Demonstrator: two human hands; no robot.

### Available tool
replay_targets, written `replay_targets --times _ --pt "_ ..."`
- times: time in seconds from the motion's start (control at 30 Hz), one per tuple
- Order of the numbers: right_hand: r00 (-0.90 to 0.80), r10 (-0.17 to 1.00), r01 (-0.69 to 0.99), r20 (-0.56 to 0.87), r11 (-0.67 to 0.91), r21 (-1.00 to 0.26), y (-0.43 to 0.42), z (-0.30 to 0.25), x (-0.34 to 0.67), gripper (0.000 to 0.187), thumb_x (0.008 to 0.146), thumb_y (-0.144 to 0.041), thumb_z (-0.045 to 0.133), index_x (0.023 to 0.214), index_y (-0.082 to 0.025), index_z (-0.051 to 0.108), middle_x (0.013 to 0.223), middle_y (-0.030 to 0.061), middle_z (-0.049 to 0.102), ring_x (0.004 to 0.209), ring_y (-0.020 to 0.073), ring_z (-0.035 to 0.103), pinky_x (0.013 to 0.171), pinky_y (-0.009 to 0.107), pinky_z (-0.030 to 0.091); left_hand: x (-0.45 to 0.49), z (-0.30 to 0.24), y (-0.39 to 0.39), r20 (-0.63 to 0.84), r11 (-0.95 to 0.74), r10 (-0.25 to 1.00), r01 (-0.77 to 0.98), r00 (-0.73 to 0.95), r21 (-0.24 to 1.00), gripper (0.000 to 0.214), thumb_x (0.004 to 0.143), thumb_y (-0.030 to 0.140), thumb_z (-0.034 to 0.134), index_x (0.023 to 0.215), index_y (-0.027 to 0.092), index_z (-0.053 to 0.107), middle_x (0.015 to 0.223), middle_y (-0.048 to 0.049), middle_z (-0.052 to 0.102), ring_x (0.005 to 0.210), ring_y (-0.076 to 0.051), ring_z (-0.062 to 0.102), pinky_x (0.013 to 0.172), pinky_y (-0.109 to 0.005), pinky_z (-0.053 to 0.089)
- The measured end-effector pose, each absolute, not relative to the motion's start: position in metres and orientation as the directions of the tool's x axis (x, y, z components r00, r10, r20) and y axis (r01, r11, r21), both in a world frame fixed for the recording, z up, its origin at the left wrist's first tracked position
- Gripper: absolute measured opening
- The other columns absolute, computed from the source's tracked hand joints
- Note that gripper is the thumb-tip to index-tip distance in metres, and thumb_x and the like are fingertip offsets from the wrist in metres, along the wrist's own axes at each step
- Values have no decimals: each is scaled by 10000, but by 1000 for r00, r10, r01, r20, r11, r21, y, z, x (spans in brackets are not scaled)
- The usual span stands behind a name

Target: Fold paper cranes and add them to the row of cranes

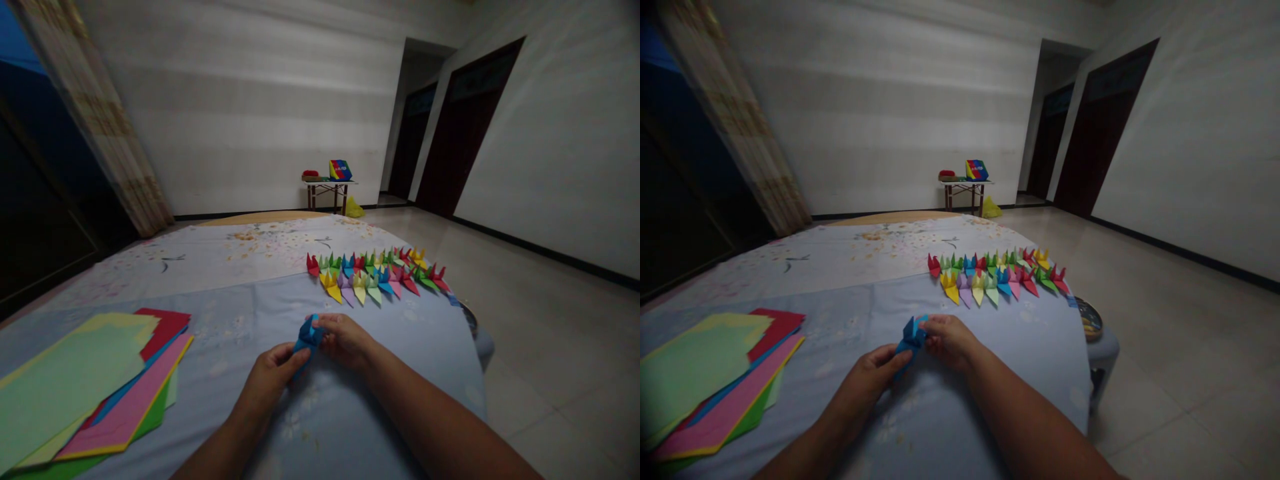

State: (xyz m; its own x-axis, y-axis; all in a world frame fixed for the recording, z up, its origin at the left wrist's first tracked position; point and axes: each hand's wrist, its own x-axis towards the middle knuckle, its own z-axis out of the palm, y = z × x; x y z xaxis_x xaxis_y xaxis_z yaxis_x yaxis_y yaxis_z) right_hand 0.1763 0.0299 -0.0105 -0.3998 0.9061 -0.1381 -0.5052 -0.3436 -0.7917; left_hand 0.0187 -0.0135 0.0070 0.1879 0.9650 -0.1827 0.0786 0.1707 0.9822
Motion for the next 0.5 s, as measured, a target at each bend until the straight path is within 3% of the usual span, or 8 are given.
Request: replay_targets --times 0.27,0.5 --pt "-405 903 -575 -143 -373 -728 27 -9 171 201 628 -191 716 782 -111 615 568 -45 510 460 26 415 470 145 310 14 -7 -5 -229 239 947 -17 223 971 292 631 412 701 790 167 697 634 19 580 540 -91 432 518 -201 304" --pt "-285 932 -613 -226 -358 -705 26 -1 168 396 566 -179 760 913 -124 576 603 -32 555 465 43 442 473 160 331 14 -5 -5 -251 265 946 -47 205 963 334 575 425 741 763 153 692 637 11 599 571 -112 486 550 -211 343"
